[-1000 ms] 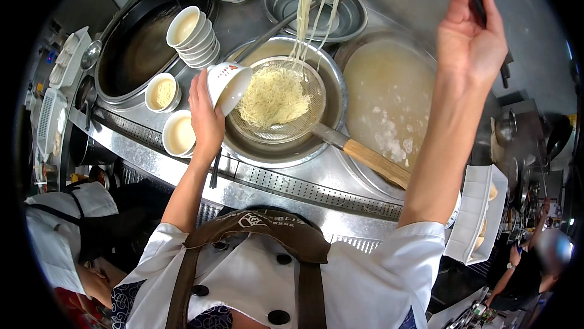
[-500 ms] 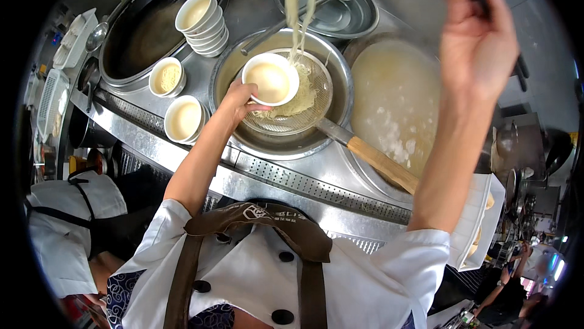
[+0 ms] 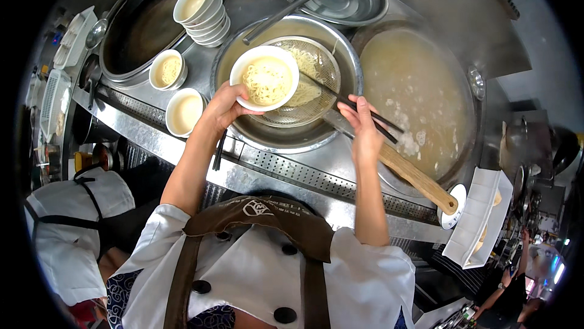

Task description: The person uses chopsticks to transfer portions of noodles from a large strainer into multiple bowls and then adds broth to the bowls using a ladle.

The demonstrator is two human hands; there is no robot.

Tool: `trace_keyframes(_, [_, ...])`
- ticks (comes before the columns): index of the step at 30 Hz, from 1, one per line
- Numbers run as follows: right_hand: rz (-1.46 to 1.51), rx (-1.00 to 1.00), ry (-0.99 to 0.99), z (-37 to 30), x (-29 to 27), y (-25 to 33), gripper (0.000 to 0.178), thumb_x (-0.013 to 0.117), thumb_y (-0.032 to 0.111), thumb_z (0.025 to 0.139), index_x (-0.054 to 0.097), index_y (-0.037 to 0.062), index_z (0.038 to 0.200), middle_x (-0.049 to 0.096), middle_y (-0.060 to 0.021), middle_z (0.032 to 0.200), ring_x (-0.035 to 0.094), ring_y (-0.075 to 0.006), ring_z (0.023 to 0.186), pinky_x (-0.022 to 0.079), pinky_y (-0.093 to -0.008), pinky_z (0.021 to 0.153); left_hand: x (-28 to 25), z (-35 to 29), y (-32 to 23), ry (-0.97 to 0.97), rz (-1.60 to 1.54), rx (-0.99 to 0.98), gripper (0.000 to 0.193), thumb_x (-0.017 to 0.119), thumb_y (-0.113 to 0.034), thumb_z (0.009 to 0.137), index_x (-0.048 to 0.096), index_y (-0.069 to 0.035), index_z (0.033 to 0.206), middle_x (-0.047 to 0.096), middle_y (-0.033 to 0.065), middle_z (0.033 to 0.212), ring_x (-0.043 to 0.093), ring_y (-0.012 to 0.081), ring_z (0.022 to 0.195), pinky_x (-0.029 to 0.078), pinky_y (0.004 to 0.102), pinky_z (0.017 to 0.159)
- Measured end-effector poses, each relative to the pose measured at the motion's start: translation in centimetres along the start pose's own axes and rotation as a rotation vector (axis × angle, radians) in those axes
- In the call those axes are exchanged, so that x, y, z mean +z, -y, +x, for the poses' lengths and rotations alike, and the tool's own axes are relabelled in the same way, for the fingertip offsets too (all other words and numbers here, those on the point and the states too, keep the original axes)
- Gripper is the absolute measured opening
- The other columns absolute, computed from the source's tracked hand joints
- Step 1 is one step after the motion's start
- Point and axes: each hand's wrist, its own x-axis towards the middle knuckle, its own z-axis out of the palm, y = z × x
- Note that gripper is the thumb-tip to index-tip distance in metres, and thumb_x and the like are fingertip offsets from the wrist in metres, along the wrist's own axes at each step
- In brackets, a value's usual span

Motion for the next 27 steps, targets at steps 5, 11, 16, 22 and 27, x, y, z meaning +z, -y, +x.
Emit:
trace_keyframes(5, [0.549, 0.213, -0.077, 2.5, 0.0, -3.0, 0.022, 0.052, 0.016, 0.086, 0.053, -0.0049, 0.091, 0.06, -0.0139, 0.082, 0.063, -0.0211, 0.071, 0.055, -0.0238, 0.063, -0.6, -1.1, -0.3, -0.059, 0.086, 0.053, 0.053, 0.04, 0.006, 0.062, 0.034, 0.014, 0.114, 0.051, 0.0237, 0.104, 0.061, 0.0336, 0.08, 0.058, 0.0378, 0.058])
trace_keyframes(11, [0.206, 0.016, 0.24, -0.2, 3.8, 4.0, 0.021, 0.051, 0.014, 0.087, 0.056, -0.0063, 0.092, 0.06, -0.0155, 0.083, 0.063, -0.0207, 0.069, 0.054, -0.023, 0.061, -0.9, -0.6, 0.1, -0.091, 0.037, 0.086, 0.05, 0.04, 0.007, 0.063, 0.033, 0.016, 0.113, 0.049, 0.0243, 0.105, 0.059, 0.0349, 0.085, 0.058, 0.0382, 0.06])
trace_keyframes(16, [-0.358, -0.245, 0.567, -3.1, 7.1, 5.9, 0.018, 0.054, 0.01, 0.085, 0.06, -0.0075, 0.088, 0.058, -0.0146, 0.085, 0.062, -0.0186, 0.07, 0.051, -0.0253, 0.064, -1.8, -0.1, 0.2, -0.05, -0.025, 0.067, 0.051, 0.04, 0.007, 0.064, 0.033, 0.014, 0.113, 0.048, 0.0238, 0.107, 0.058, 0.0354, 0.088, 0.058, 0.0401, 0.061])
trace_keyframes(22, [-0.332, -0.329, 0.367, -2.4, 5.8, 7.7, 0.017, 0.051, 0.009, 0.086, 0.06, -0.006, 0.087, 0.059, -0.0142, 0.084, 0.061, -0.0173, 0.067, 0.05, -0.0244, 0.062, -3.3, -1.9, -1.7, -0.11, -0.042, 0.118, 0.054, 0.04, 0.007, 0.064, 0.03, 0.013, 0.116, 0.047, 0.0261, 0.107, 0.058, 0.0368, 0.089, 0.058, 0.042, 0.061])
trace_keyframes(27, [-0.183, -0.317, 0.474, -2.6, 7.2, 5.6, 0.019, 0.049, 0.009, 0.087, 0.059, -0.0071, 0.089, 0.058, -0.0145, 0.085, 0.062, -0.0186, 0.067, 0.05, -0.0257, 0.064, -5.7, -2.0, -4.8, -0.177, -0.047, 0.175, 0.047, 0.039, 0.007, 0.071, 0.026, 0.016, 0.115, 0.047, 0.0281, 0.106, 0.057, 0.0387, 0.09, 0.057, 0.0439, 0.065])
